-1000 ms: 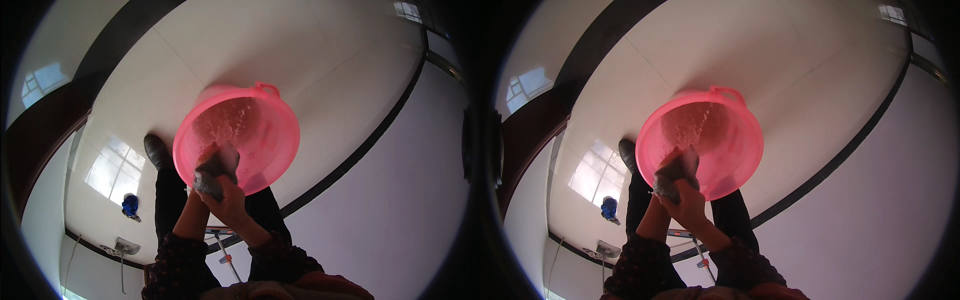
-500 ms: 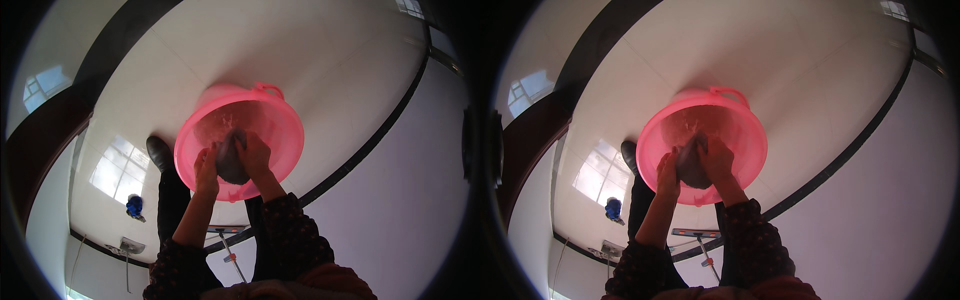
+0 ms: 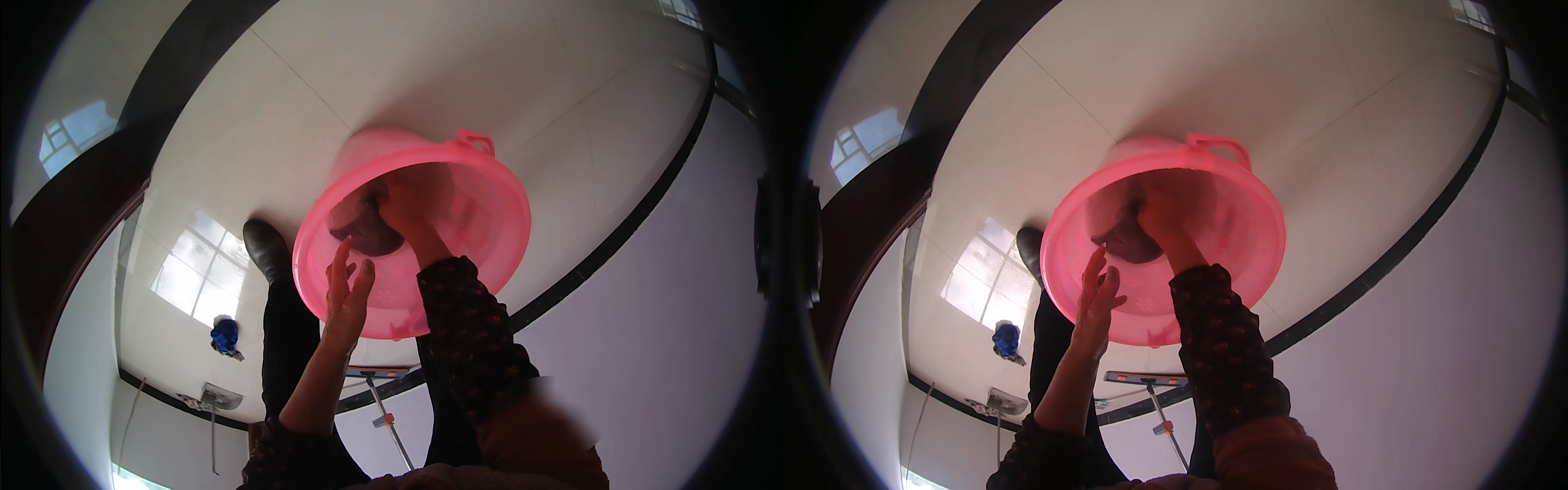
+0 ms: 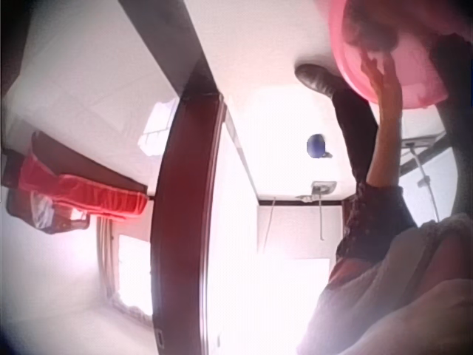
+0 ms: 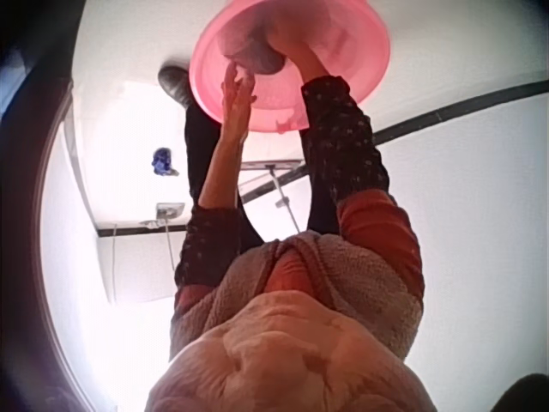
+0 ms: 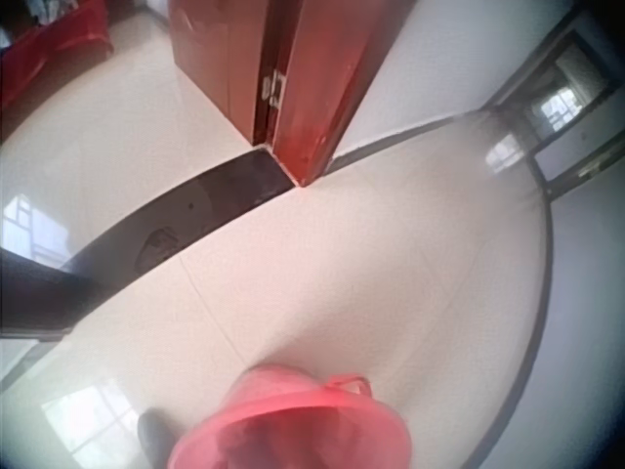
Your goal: The person prepares a mop by removing and washing the mop head in a pink bucket, then reattaches it. They mop the tiled floor in a hallway and a bedroom, moving around furniture and along walls.
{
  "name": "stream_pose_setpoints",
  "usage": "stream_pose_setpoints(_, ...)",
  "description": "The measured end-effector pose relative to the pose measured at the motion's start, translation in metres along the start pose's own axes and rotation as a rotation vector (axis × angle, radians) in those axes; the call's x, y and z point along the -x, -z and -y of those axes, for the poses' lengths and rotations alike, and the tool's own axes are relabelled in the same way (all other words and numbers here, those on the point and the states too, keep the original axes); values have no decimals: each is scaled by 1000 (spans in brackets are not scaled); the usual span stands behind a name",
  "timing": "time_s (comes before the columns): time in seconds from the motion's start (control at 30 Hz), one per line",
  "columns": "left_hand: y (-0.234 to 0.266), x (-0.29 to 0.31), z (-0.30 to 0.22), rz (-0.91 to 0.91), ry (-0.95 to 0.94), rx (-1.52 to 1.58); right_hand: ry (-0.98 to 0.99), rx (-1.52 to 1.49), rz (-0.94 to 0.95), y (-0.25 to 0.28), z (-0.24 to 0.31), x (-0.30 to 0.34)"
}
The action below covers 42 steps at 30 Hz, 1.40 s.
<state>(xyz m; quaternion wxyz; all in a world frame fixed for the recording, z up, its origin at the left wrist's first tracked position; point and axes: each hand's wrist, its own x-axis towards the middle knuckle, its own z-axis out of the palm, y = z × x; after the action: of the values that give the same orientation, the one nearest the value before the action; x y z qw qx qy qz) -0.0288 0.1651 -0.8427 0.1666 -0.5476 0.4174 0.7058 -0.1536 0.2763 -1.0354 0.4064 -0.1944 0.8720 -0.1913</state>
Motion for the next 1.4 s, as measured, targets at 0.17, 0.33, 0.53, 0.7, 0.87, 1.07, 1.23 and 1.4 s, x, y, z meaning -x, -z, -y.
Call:
stream_pose_setpoints(0.17,5,-17,33,-78,4,-13,-190,-853,151,67,37,81)
stream_pose_setpoints(0.33,0,-24,36,77,70,505,-470,-1420,268,124,90,165)
stream_pose_setpoints(0.53,-7,-19,20,464,287,1158,-335,-1250,236,125,126,187)
stream_pose_setpoints(0.7,1,-32,59,276,346,1234,203,-438,-87,137,147,179)
stream_pose_setpoints(0.87,11,-17,63,311,39,937,272,-290,-98,122,184,196)
stream_pose_setpoints(1.07,-17,-16,71,311,94,1443,277,-258,-149,103,170,181)
stream_pose_setpoints(1.23,-36,-9,21,577,41,1629,264,-321,-185,100,158,165)
stream_pose_setpoints(1.4,-28,-21,20,130,149,824,187,-384,-237,102,125,138)
